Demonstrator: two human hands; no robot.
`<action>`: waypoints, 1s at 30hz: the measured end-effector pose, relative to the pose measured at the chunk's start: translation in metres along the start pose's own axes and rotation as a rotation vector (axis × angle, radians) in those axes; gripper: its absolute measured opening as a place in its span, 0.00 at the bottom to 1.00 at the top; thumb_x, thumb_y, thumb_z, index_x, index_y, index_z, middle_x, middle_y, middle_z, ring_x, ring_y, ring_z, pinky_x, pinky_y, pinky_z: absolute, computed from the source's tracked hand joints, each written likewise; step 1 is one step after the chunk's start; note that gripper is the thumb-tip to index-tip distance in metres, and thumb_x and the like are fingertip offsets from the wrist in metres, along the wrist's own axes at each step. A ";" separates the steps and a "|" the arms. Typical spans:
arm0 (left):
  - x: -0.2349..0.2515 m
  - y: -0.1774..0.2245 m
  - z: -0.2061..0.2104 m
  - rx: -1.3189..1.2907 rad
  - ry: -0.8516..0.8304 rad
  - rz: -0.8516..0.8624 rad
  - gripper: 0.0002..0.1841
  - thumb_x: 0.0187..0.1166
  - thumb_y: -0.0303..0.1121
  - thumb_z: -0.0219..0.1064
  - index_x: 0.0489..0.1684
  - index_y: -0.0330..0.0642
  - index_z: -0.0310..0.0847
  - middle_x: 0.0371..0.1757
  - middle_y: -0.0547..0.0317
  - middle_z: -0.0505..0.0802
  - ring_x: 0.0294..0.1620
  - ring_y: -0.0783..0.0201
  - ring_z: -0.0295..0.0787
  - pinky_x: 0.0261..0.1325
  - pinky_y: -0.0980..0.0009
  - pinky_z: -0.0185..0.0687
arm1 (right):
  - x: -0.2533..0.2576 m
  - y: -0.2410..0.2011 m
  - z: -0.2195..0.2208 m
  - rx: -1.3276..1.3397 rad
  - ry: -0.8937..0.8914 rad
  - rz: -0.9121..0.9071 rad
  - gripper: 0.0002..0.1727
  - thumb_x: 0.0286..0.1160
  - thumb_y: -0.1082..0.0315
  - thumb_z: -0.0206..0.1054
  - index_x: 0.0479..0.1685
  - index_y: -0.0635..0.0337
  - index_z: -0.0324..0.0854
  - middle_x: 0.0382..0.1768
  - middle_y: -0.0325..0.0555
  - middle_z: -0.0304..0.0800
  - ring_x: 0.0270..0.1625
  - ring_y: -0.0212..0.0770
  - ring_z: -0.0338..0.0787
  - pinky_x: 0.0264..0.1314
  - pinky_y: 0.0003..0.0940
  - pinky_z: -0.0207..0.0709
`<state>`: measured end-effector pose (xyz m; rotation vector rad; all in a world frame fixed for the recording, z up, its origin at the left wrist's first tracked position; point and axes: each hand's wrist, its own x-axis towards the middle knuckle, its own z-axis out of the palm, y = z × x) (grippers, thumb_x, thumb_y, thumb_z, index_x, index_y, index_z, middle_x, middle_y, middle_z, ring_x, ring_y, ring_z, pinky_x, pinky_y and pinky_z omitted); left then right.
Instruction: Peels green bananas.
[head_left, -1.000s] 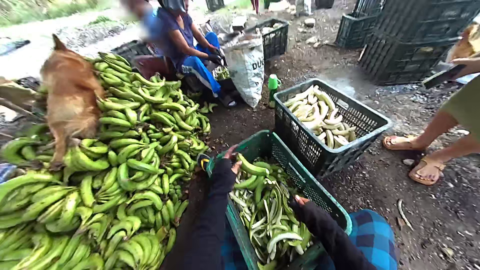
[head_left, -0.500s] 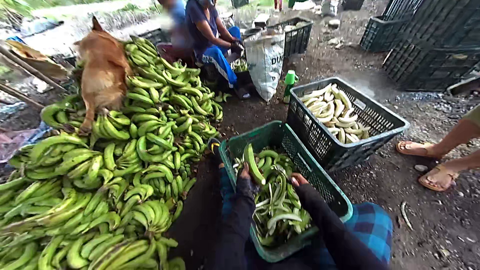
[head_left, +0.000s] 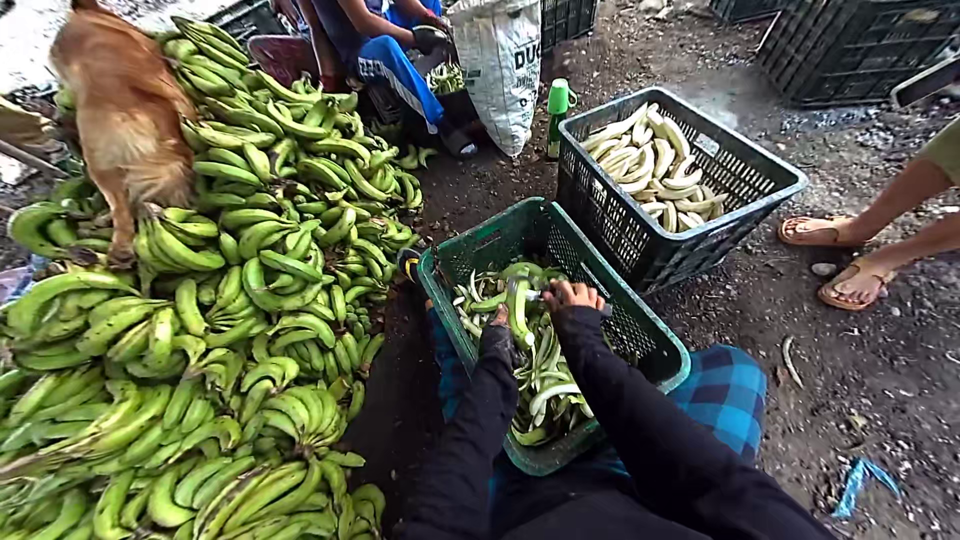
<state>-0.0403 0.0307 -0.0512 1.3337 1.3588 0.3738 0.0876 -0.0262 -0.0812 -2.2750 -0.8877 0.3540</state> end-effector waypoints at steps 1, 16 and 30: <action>-0.012 0.009 0.001 -0.013 -0.019 -0.098 0.26 0.97 0.42 0.41 0.80 0.31 0.68 0.76 0.37 0.80 0.74 0.50 0.78 0.78 0.54 0.69 | 0.016 0.000 -0.003 -0.012 0.052 0.055 0.26 0.85 0.47 0.63 0.75 0.49 0.84 0.71 0.70 0.82 0.76 0.74 0.77 0.79 0.74 0.60; 0.044 -0.026 0.011 -0.222 0.046 0.419 0.28 0.95 0.39 0.45 0.93 0.41 0.50 0.81 0.39 0.76 0.77 0.55 0.75 0.79 0.57 0.69 | -0.070 0.006 -0.051 0.045 -0.473 0.104 0.28 0.91 0.44 0.51 0.81 0.47 0.77 0.71 0.63 0.85 0.80 0.68 0.76 0.82 0.71 0.59; 0.015 -0.026 0.006 -0.261 0.182 0.339 0.26 0.93 0.34 0.51 0.86 0.29 0.57 0.64 0.37 0.85 0.60 0.58 0.85 0.65 0.62 0.82 | -0.013 -0.015 -0.044 -0.001 -0.021 -0.125 0.25 0.88 0.47 0.58 0.74 0.49 0.83 0.64 0.68 0.87 0.70 0.73 0.83 0.72 0.75 0.68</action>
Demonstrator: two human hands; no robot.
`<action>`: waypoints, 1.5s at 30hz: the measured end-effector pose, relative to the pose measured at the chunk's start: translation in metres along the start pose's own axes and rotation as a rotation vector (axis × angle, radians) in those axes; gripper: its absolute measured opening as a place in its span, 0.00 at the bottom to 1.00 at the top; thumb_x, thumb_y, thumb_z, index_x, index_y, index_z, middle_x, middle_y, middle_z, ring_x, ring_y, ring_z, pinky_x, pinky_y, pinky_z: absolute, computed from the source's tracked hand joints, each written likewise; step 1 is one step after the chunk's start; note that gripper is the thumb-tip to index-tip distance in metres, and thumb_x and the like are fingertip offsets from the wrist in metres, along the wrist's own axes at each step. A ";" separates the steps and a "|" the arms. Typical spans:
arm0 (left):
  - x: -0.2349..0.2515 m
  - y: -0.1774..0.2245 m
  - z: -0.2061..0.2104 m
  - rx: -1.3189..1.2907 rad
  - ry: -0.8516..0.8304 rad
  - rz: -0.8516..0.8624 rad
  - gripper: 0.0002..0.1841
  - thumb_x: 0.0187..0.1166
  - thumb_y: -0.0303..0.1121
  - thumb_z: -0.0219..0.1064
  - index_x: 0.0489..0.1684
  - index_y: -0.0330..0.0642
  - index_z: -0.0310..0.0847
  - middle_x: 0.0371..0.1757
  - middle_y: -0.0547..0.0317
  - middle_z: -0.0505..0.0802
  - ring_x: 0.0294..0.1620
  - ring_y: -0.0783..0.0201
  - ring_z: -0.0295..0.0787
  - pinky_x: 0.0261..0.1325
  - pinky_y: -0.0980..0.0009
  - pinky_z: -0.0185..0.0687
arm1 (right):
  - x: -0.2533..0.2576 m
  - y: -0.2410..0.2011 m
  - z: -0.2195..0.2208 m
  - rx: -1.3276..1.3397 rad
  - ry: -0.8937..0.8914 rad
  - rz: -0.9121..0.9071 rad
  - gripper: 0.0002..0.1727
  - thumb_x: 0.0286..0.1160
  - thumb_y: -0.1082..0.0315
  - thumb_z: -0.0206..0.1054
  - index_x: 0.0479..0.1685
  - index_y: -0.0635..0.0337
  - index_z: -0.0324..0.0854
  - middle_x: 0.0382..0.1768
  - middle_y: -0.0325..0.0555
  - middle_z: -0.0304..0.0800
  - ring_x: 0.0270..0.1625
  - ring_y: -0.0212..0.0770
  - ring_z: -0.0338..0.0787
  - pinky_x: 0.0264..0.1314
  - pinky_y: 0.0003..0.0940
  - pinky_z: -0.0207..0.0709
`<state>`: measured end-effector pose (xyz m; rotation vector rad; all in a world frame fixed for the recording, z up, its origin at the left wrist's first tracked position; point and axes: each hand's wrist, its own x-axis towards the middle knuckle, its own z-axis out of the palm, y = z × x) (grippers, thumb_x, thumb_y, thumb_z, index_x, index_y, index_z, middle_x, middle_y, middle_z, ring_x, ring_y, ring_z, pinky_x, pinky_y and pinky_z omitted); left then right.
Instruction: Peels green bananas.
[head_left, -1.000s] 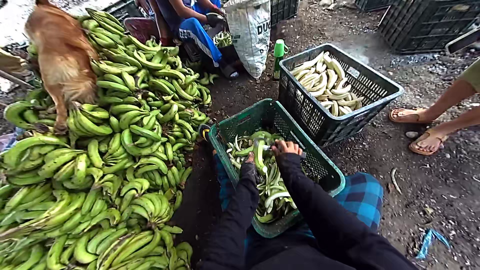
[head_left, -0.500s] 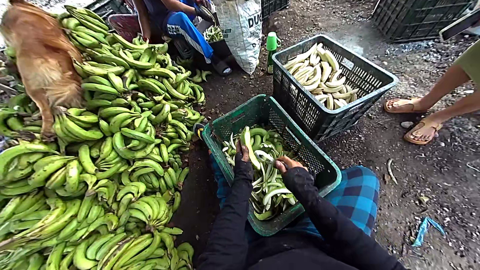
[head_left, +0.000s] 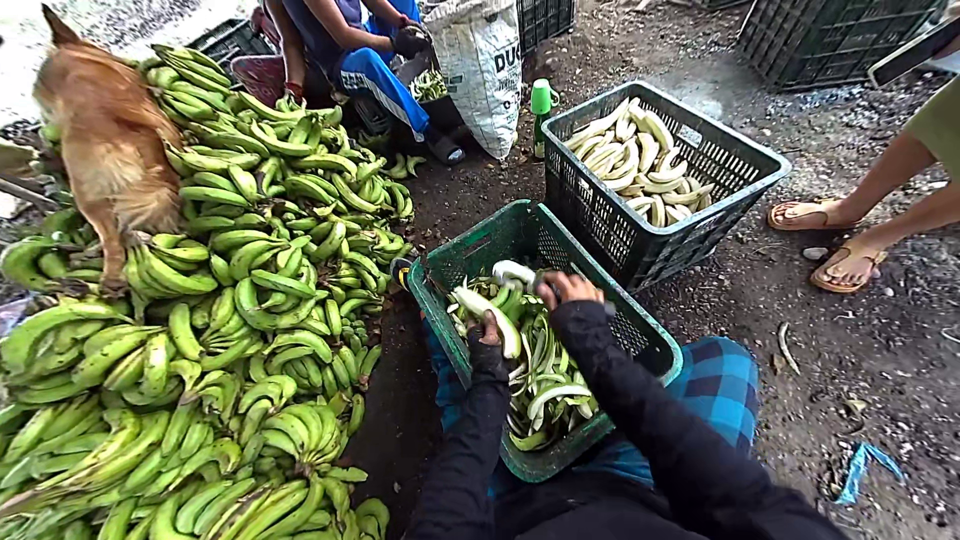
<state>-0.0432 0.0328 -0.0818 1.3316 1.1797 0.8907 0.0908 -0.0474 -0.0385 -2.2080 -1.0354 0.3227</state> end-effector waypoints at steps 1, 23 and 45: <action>0.004 0.009 0.006 0.097 0.137 0.054 0.29 0.92 0.33 0.52 0.88 0.26 0.52 0.73 0.30 0.80 0.72 0.51 0.80 0.76 0.58 0.74 | -0.019 -0.002 0.007 -0.004 -0.112 0.064 0.26 0.90 0.46 0.55 0.76 0.48 0.81 0.67 0.66 0.86 0.73 0.71 0.81 0.76 0.74 0.65; 0.081 -0.106 0.065 -0.155 0.568 0.220 0.25 0.90 0.41 0.58 0.66 0.19 0.73 0.53 0.26 0.86 0.49 0.48 0.87 0.52 0.56 0.85 | -0.059 0.016 0.049 0.088 -0.046 0.272 0.27 0.84 0.51 0.64 0.77 0.53 0.80 0.71 0.70 0.81 0.78 0.75 0.73 0.77 0.73 0.60; -0.023 0.052 0.013 0.189 -0.252 -0.392 0.23 0.96 0.37 0.44 0.77 0.28 0.69 0.68 0.35 0.83 0.65 0.51 0.83 0.70 0.53 0.76 | -0.025 0.037 0.030 0.018 -0.188 -0.010 0.24 0.88 0.53 0.58 0.73 0.56 0.84 0.66 0.71 0.86 0.74 0.76 0.78 0.77 0.73 0.63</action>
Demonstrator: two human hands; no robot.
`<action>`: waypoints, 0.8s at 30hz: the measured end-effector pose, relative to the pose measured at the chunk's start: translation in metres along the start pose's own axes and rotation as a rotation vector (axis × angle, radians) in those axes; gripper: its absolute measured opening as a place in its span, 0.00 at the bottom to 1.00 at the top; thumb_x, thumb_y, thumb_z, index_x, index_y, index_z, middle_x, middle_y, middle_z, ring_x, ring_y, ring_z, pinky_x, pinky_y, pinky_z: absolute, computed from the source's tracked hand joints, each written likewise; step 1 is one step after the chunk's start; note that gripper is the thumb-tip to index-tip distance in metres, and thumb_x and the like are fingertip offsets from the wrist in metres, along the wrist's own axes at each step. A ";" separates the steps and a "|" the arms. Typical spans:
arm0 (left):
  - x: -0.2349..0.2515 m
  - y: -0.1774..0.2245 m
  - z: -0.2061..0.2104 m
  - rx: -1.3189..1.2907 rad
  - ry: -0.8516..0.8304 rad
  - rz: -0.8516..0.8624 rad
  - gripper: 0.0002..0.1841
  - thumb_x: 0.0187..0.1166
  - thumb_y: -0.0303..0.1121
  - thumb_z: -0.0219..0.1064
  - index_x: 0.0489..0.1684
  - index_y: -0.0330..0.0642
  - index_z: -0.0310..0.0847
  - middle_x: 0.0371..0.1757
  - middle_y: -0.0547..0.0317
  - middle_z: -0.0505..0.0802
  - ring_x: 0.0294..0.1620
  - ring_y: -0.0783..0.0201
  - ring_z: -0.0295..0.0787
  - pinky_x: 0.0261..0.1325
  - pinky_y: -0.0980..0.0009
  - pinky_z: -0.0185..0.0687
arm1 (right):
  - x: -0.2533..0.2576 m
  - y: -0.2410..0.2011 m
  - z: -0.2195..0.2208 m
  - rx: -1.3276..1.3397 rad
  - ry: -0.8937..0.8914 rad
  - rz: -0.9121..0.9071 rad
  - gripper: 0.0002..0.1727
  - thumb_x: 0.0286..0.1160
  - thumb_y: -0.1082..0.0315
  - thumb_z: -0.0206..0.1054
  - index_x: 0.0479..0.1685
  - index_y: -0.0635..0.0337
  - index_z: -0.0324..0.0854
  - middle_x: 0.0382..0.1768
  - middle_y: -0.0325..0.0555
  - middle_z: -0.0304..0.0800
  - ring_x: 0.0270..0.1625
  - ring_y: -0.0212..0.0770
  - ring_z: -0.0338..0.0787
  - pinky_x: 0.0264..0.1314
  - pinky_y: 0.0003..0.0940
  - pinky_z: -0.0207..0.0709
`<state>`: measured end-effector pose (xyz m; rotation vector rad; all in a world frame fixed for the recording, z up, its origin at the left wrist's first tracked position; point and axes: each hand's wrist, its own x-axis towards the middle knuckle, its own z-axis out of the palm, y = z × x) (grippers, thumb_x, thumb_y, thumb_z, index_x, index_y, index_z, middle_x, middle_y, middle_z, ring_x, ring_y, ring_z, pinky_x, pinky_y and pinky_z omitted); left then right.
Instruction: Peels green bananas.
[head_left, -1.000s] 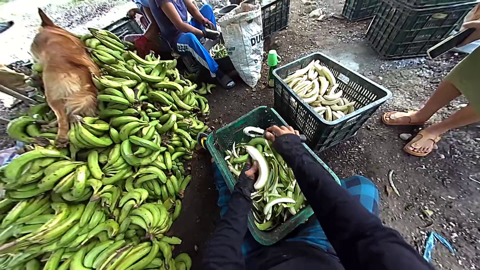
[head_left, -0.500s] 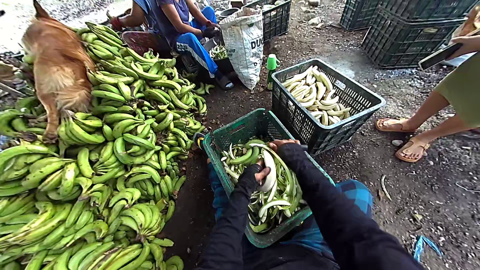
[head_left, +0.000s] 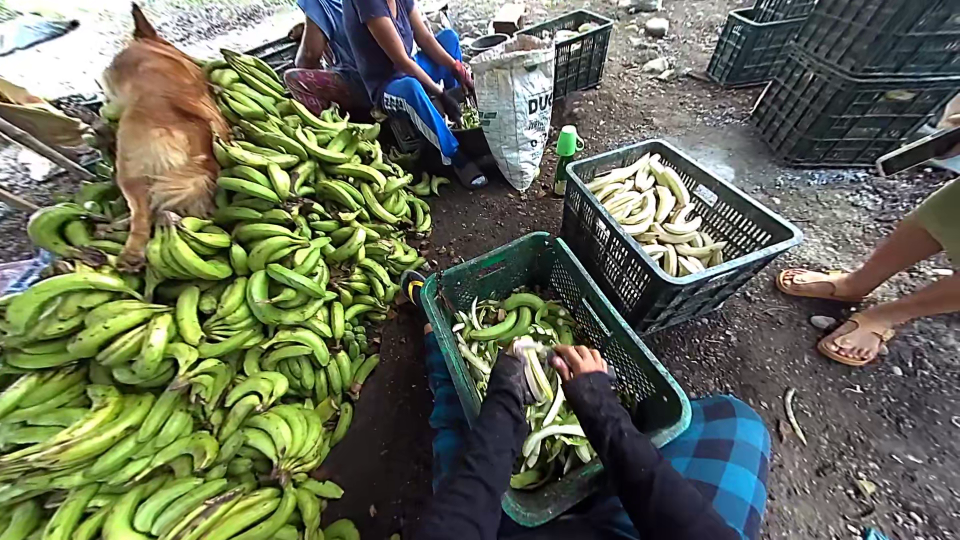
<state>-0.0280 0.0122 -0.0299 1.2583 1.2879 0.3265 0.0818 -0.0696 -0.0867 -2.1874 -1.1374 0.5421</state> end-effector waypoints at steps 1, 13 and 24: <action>0.002 -0.007 -0.002 -0.001 -0.025 0.094 0.23 0.96 0.38 0.46 0.74 0.27 0.72 0.65 0.36 0.86 0.63 0.53 0.85 0.70 0.56 0.78 | 0.018 -0.002 -0.006 -0.050 -0.076 0.082 0.27 0.92 0.49 0.51 0.75 0.53 0.82 0.68 0.69 0.86 0.75 0.73 0.79 0.79 0.73 0.63; 0.028 -0.028 -0.004 -0.641 -0.123 -0.057 0.20 0.96 0.40 0.38 0.53 0.36 0.74 0.29 0.56 0.83 0.23 0.69 0.80 0.28 0.75 0.80 | -0.020 0.037 -0.010 0.089 -0.195 -0.253 0.24 0.82 0.57 0.64 0.69 0.64 0.85 0.64 0.72 0.86 0.70 0.76 0.81 0.75 0.76 0.63; 0.030 -0.064 -0.007 -0.647 -0.047 -0.019 0.21 0.97 0.41 0.39 0.49 0.36 0.74 0.27 0.55 0.85 0.21 0.66 0.83 0.25 0.72 0.83 | 0.044 0.066 0.001 0.324 -0.081 0.562 0.30 0.98 0.55 0.40 0.74 0.72 0.75 0.73 0.69 0.80 0.77 0.58 0.81 0.82 0.54 0.68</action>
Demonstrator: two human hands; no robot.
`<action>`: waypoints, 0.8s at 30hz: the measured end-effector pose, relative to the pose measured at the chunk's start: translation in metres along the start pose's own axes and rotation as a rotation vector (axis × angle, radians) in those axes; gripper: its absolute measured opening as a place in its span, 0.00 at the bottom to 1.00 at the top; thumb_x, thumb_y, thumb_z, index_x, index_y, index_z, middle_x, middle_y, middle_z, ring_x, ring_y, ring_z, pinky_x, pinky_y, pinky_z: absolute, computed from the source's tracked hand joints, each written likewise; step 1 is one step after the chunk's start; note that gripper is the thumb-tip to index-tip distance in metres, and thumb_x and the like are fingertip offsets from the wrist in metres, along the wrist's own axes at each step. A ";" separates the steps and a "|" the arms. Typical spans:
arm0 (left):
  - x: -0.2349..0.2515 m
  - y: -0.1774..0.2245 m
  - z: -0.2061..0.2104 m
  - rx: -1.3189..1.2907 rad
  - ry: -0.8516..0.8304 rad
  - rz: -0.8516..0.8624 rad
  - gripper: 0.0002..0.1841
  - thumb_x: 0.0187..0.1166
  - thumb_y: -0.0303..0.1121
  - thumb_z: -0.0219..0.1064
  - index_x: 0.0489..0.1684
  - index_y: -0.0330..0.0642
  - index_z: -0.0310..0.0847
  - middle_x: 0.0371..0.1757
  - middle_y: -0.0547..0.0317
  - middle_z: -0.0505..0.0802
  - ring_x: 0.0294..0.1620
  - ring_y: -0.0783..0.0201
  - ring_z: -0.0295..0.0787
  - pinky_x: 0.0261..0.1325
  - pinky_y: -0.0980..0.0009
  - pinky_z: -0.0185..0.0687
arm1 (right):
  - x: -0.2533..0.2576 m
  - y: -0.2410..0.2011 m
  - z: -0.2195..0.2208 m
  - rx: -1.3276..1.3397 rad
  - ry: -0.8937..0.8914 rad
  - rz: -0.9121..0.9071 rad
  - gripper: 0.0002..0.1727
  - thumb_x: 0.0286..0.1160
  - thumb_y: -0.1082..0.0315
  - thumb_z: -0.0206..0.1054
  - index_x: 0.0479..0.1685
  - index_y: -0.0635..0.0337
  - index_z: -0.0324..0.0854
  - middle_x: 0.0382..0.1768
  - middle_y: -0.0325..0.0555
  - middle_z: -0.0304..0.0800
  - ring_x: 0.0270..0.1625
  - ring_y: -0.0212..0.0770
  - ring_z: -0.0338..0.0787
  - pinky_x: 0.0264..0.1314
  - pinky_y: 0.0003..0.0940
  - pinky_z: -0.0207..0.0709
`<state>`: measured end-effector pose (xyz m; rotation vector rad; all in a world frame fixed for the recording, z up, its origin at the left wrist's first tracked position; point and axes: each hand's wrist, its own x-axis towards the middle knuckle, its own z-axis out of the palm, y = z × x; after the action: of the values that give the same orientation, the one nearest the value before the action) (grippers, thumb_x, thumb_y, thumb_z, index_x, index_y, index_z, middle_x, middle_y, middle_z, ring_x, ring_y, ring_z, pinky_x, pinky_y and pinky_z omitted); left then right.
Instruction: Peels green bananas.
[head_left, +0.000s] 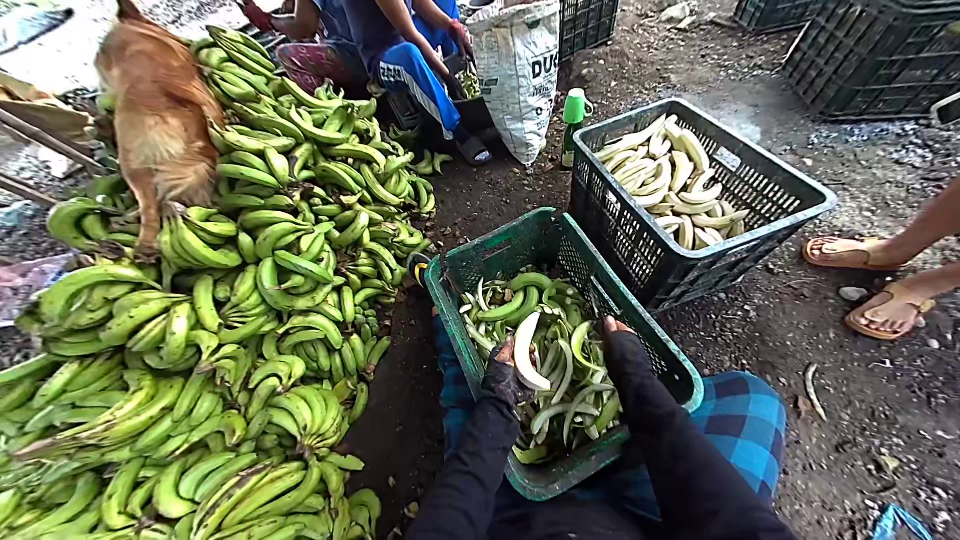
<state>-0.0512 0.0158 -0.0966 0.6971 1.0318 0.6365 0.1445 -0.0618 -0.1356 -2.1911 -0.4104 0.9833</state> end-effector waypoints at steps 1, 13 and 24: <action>0.004 -0.004 -0.004 0.135 0.076 -0.016 0.21 0.97 0.42 0.40 0.52 0.36 0.74 0.30 0.54 0.86 0.25 0.65 0.84 0.30 0.71 0.84 | -0.001 0.005 -0.005 0.049 -0.030 0.010 0.31 0.99 0.56 0.38 0.74 0.75 0.73 0.70 0.71 0.81 0.71 0.58 0.84 0.77 0.52 0.71; 0.064 0.088 0.120 0.482 -0.235 0.121 0.28 0.94 0.54 0.41 0.85 0.49 0.61 0.69 0.51 0.86 0.47 0.62 0.89 0.48 0.65 0.83 | 0.012 0.045 -0.001 0.223 -0.147 0.039 0.30 0.99 0.57 0.37 0.71 0.77 0.74 0.58 0.73 0.84 0.57 0.58 0.88 0.68 0.52 0.77; 0.150 -0.041 0.015 1.214 0.170 -0.154 0.33 0.94 0.53 0.43 0.82 0.31 0.66 0.78 0.30 0.77 0.80 0.39 0.74 0.79 0.41 0.68 | 0.014 0.038 -0.009 0.278 -0.153 0.093 0.27 0.98 0.60 0.43 0.73 0.78 0.72 0.65 0.76 0.83 0.64 0.61 0.87 0.74 0.51 0.76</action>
<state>0.0252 0.0995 -0.2036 1.5998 1.5959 -0.1526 0.1605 -0.0857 -0.1650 -1.9059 -0.2269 1.1875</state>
